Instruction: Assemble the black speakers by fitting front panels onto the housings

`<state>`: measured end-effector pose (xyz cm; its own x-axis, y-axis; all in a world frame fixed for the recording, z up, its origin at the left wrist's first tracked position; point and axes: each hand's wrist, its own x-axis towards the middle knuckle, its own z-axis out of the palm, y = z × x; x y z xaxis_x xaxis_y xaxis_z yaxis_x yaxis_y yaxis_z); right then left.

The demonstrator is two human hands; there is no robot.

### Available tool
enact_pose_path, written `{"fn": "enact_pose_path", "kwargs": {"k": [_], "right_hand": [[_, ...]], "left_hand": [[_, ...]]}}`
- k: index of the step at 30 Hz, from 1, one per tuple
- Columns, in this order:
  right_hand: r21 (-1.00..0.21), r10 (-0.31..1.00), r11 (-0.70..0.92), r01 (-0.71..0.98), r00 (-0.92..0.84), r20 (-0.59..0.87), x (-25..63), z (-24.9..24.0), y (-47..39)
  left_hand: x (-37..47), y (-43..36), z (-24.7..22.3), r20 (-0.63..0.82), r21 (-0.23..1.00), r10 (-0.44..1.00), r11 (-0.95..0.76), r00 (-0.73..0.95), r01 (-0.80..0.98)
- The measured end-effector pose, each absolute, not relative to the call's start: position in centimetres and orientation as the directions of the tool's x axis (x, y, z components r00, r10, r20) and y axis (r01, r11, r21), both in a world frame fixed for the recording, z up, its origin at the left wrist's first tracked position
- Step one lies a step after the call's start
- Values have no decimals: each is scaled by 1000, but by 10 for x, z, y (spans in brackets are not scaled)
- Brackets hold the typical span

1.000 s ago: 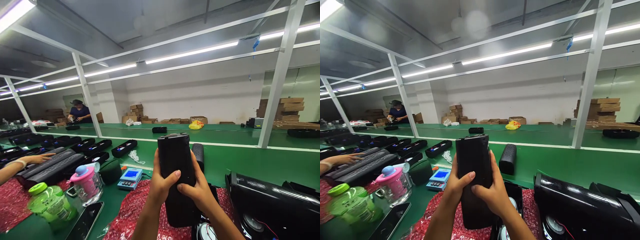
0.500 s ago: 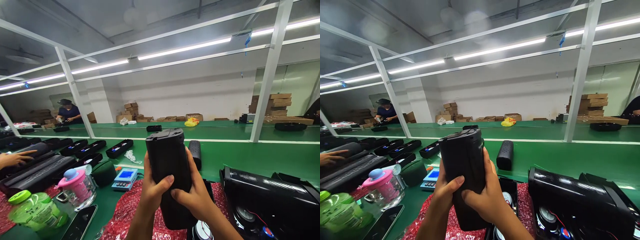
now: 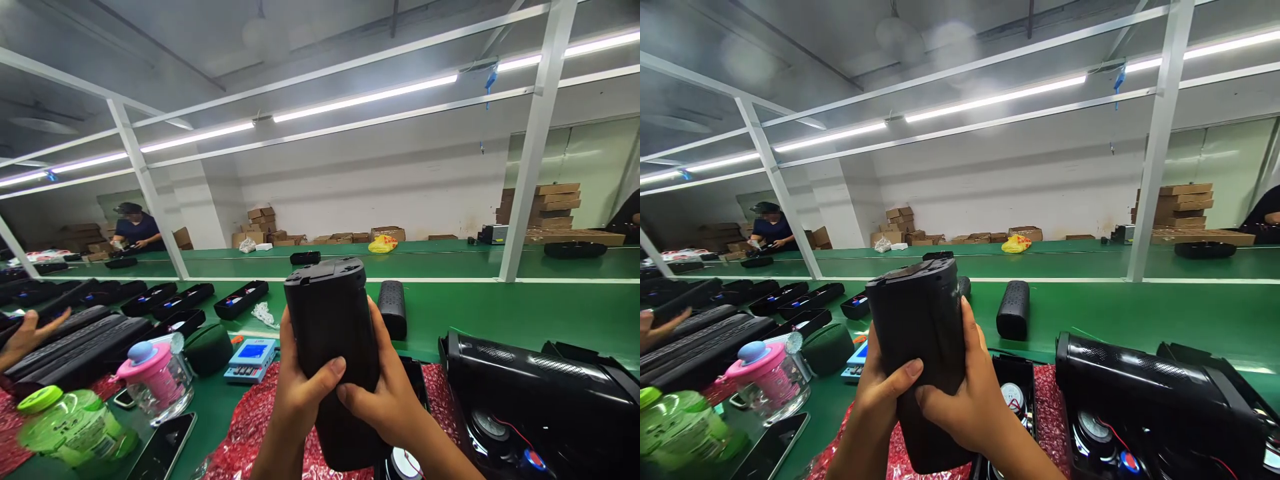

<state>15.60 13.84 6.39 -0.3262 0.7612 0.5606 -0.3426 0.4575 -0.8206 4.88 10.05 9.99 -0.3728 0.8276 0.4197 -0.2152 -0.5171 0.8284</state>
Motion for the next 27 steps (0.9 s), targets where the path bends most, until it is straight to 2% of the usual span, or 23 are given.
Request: {"fn": "enact_pose_path", "kwargs": {"k": [13,16,21,27], "right_hand": [[-830,789,365,-422,-333,516,155,65,135],[-857,779,307,-413,-407,476,158,66,136],[-920,712,111,-375,-616,337,163,71,136],[-884,743,67,-463,-568,354,154,71,134]], "left_hand": [[50,96,103,402,841,829,-503,-390,-201],[46,97,104,366,861,846,-466,-387,-205],[38,101,105,318,882,875,-415,-366,-225],[37,99,105,318,887,868,-415,-381,-205]]}}
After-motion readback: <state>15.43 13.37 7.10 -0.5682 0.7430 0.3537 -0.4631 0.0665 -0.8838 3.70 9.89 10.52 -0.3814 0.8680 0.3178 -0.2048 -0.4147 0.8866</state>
